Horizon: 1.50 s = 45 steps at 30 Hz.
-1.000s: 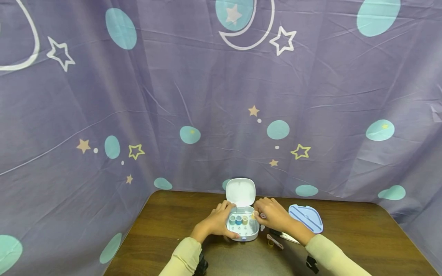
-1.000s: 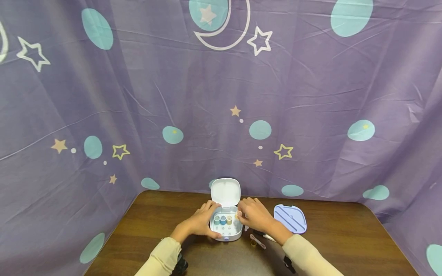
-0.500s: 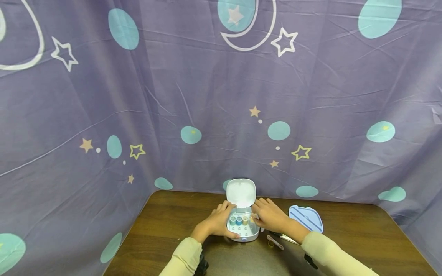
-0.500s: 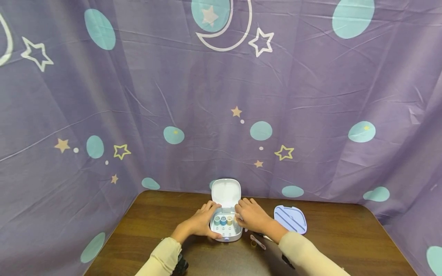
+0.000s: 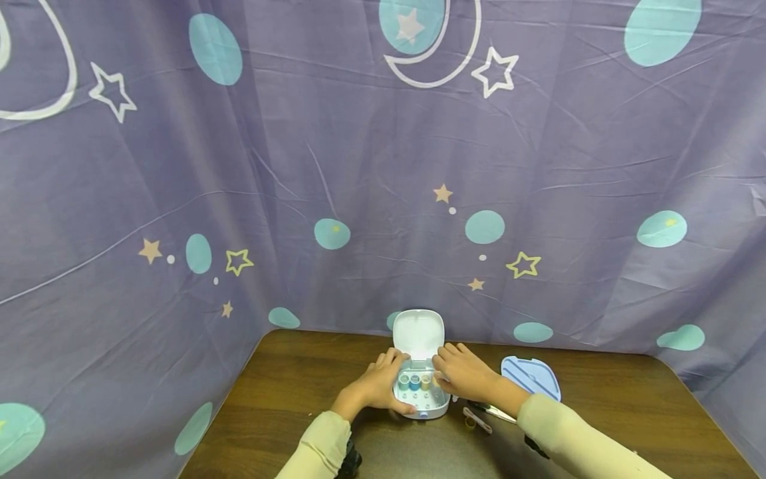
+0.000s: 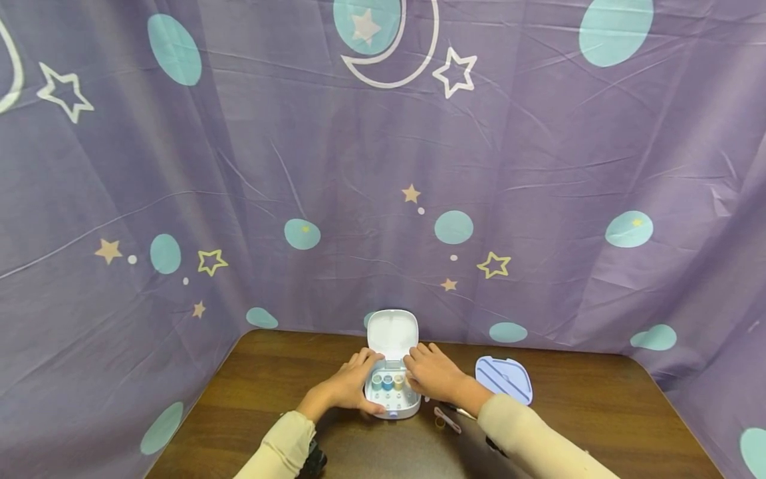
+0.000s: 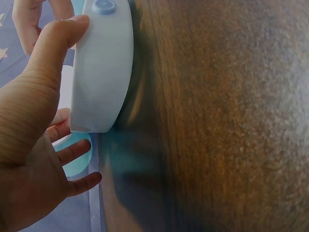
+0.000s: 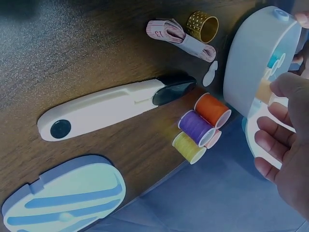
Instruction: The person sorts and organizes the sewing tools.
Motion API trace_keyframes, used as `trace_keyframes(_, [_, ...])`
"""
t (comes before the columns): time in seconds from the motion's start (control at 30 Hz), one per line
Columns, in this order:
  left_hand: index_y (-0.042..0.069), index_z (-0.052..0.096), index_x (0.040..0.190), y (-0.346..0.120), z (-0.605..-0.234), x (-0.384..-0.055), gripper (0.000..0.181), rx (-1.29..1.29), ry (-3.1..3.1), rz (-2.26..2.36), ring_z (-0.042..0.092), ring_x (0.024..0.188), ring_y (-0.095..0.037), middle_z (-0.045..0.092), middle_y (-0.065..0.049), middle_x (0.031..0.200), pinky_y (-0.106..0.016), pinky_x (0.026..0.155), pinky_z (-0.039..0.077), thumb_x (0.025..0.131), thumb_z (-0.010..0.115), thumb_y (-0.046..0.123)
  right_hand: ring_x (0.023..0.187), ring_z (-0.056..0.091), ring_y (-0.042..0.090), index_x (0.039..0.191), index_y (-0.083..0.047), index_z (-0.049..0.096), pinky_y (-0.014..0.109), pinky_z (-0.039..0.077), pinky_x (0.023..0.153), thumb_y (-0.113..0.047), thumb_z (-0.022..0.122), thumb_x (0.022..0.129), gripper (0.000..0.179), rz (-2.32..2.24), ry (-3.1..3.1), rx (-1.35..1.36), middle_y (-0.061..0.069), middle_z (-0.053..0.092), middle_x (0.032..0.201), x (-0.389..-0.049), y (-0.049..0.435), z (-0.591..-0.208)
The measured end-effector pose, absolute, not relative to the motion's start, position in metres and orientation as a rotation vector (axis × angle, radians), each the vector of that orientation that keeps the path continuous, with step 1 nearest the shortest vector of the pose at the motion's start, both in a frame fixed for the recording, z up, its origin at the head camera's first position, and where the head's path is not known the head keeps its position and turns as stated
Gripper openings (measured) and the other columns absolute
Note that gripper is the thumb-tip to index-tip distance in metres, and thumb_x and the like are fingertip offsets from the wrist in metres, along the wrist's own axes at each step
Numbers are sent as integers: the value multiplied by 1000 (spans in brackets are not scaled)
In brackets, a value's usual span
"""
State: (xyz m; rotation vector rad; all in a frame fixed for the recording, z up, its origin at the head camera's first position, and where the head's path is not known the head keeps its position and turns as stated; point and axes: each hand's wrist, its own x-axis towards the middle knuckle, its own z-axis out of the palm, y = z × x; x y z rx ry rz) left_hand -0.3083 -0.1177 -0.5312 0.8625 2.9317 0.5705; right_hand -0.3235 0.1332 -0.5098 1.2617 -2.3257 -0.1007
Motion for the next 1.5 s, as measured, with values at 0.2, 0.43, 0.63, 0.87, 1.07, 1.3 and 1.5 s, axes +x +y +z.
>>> trace_keyframes(0.2, [9, 42, 149, -117, -531, -309, 106, 859, 2928, 576, 46, 114, -21, 46, -6, 134, -40, 92, 45, 67, 91, 54, 79, 46, 15, 85, -17, 55, 27, 35, 68, -30, 79, 83, 28, -127, -2298, 1279, -5, 46, 81, -324, 132, -510])
trace_keyframes(0.43, [9, 42, 148, -118, -532, -309, 105, 866, 2933, 564, 46, 115, -21, 46, -6, 134, -41, 92, 45, 67, 91, 55, 80, 49, 15, 88, -17, 58, 28, 36, 69, -31, 77, 85, 24, -188, -2315, 1285, -4, 50, 83, -324, 129, -510])
trace_keyframes(0.63, [10, 42, 148, -117, -531, -309, 105, 861, 2934, 563, 46, 115, -21, 45, -6, 135, -41, 93, 45, 67, 91, 55, 82, 50, 16, 91, -16, 60, 29, 39, 70, -32, 76, 86, 22, -214, -2340, 1276, -3, 52, 85, -326, 126, -512])
trace_keyframes(0.87, [8, 42, 148, -117, -529, -307, 104, 875, 2925, 568, 47, 117, -23, 45, -7, 135, -39, 92, 45, 68, 90, 54, 80, 50, 16, 87, -16, 60, 30, 38, 69, -31, 78, 84, 23, -192, -2349, 1256, -3, 53, 83, -328, 125, -514])
trace_keyframes(1.07, [6, 42, 148, -117, -528, -306, 104, 879, 2922, 566, 47, 117, -24, 45, -8, 136, -40, 92, 46, 68, 90, 54, 80, 51, 16, 87, -15, 61, 31, 40, 69, -30, 78, 85, 22, -171, -2366, 1251, -2, 54, 82, -328, 124, -513])
trace_keyframes(1.3, [7, 42, 148, -116, -528, -307, 104, 867, 2922, 573, 46, 117, -24, 44, -8, 136, -41, 92, 45, 68, 91, 52, 82, 52, 17, 87, -15, 62, 32, 41, 70, -30, 76, 87, 21, -186, -2410, 1244, -1, 54, 83, -328, 125, -510])
trace_keyframes(1.5, [7, 42, 148, -117, -529, -307, 105, 867, 2927, 573, 47, 116, -24, 44, -8, 135, -42, 92, 46, 67, 91, 52, 84, 52, 18, 87, -14, 62, 32, 41, 71, -29, 76, 88, 20, -167, -2446, 1244, -2, 53, 84, -330, 125, -512])
